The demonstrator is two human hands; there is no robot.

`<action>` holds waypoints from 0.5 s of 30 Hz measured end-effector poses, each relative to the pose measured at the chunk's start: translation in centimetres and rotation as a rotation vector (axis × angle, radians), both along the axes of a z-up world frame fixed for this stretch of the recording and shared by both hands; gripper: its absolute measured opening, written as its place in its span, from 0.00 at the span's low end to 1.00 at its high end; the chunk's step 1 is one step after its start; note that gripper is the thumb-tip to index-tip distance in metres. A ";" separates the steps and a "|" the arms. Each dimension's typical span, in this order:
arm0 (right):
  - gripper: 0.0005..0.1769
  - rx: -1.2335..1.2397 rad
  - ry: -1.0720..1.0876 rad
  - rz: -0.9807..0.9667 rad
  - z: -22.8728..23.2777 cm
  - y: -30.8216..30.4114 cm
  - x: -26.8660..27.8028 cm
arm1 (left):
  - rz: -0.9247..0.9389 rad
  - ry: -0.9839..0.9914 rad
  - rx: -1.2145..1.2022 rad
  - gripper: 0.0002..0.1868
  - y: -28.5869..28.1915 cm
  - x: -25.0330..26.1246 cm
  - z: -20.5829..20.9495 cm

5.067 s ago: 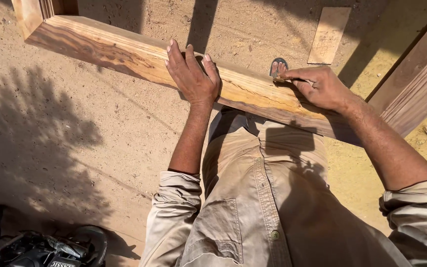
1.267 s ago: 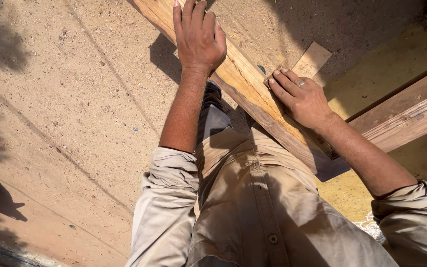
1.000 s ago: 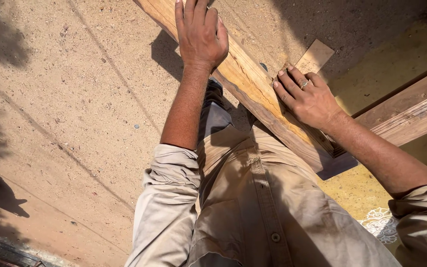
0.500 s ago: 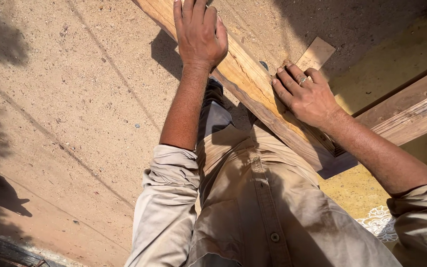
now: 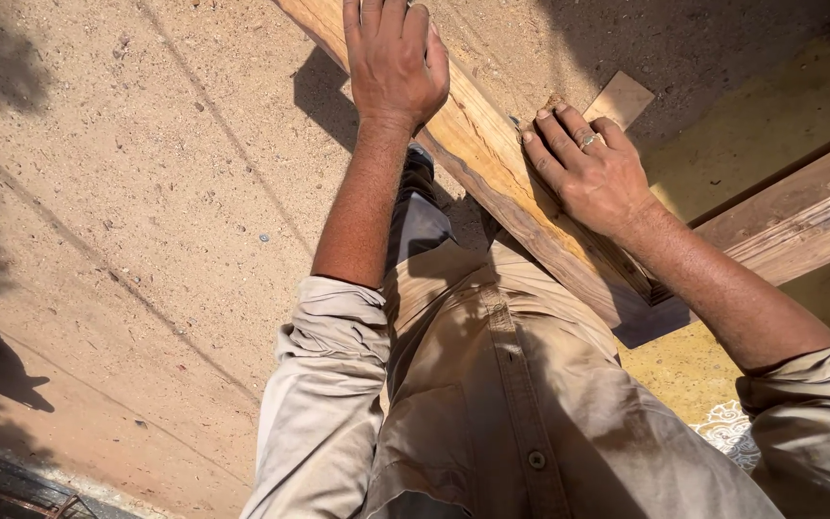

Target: Sanding the surfaces and corners of a large wooden frame using a small sanding block.

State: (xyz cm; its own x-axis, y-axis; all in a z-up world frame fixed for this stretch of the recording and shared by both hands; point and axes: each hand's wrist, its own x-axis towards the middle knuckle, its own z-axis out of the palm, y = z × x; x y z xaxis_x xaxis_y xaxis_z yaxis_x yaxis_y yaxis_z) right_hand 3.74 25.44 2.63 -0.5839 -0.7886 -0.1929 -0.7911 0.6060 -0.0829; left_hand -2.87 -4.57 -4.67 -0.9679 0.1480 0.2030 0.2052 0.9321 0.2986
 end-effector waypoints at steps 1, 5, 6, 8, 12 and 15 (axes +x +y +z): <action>0.28 -0.003 -0.018 -0.007 0.1 0.1 0.0 | 0.008 -0.057 0.000 0.10 0.0 0.0 -0.1; 0.27 0.004 -0.035 0.008 1.0 0.5 0.1 | 0.005 -0.039 0.012 0.10 0.0 -0.1 0.1; 0.28 0.056 -0.028 0.037 1.3 0.6 0.1 | -0.007 0.025 0.006 0.10 -0.1 -0.1 0.2; 0.29 0.108 -0.021 0.065 1.8 1.0 0.4 | -0.020 0.089 0.002 0.10 -0.1 -0.1 0.0; 0.30 0.122 -0.056 0.054 1.8 2.0 1.3 | -0.008 0.038 -0.009 0.11 -0.1 0.0 -0.2; 0.27 0.129 -0.061 0.054 1.8 2.8 1.4 | 0.001 0.033 -0.016 0.10 0.1 0.0 -0.1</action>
State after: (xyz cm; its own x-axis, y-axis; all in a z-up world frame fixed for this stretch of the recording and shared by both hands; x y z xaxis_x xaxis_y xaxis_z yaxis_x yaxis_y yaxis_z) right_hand 5.14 28.22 4.45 -0.5255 -0.7849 -0.3284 -0.8187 0.5715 -0.0557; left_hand -2.83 -4.47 -4.75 -0.9609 0.1506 0.2324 0.2138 0.9368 0.2770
